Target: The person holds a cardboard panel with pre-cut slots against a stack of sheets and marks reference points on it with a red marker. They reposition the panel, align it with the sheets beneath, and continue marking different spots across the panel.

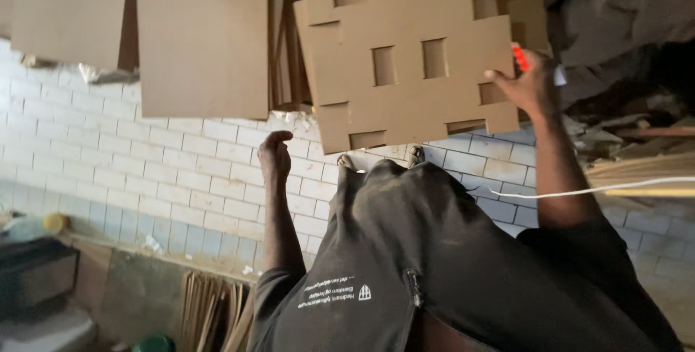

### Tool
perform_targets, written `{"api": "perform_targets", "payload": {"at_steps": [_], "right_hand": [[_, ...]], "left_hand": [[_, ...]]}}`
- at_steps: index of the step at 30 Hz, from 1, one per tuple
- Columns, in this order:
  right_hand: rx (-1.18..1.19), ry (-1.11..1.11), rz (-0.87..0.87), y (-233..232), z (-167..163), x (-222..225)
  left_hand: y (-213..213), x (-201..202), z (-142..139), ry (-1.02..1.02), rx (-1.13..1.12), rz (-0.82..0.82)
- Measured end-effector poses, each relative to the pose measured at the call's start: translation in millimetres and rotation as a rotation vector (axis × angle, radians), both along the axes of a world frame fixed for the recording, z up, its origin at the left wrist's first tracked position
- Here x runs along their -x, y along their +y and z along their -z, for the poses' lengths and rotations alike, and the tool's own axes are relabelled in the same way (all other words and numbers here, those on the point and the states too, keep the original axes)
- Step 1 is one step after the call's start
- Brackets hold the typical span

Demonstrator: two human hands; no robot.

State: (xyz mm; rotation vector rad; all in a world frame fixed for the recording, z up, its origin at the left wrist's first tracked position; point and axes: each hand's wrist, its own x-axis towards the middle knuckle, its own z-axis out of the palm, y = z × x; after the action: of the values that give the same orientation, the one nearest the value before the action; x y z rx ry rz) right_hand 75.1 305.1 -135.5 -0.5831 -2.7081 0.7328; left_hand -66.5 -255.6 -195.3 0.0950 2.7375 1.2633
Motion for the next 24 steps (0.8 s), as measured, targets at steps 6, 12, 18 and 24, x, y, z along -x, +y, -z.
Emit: {"api": "perform_targets", "payload": {"at_steps": [6, 12, 18, 24], "right_hand": [[-0.154, 0.066, 0.031, -31, -14, 16], [-0.099, 0.12, 0.015, -41, -20, 38], [-0.094, 0.121, 0.067, -45, -23, 39], [-0.076, 0.057, 0.12, -50, -27, 31]], "left_hand": [[81, 39, -33, -0.134, -0.244, 0.031], [119, 54, -48, 0.158, 0.064, 0.033], [115, 51, -47, 0.211, -0.035, 0.017], [109, 48, -50, 0.164, -0.014, 0.005]]}}
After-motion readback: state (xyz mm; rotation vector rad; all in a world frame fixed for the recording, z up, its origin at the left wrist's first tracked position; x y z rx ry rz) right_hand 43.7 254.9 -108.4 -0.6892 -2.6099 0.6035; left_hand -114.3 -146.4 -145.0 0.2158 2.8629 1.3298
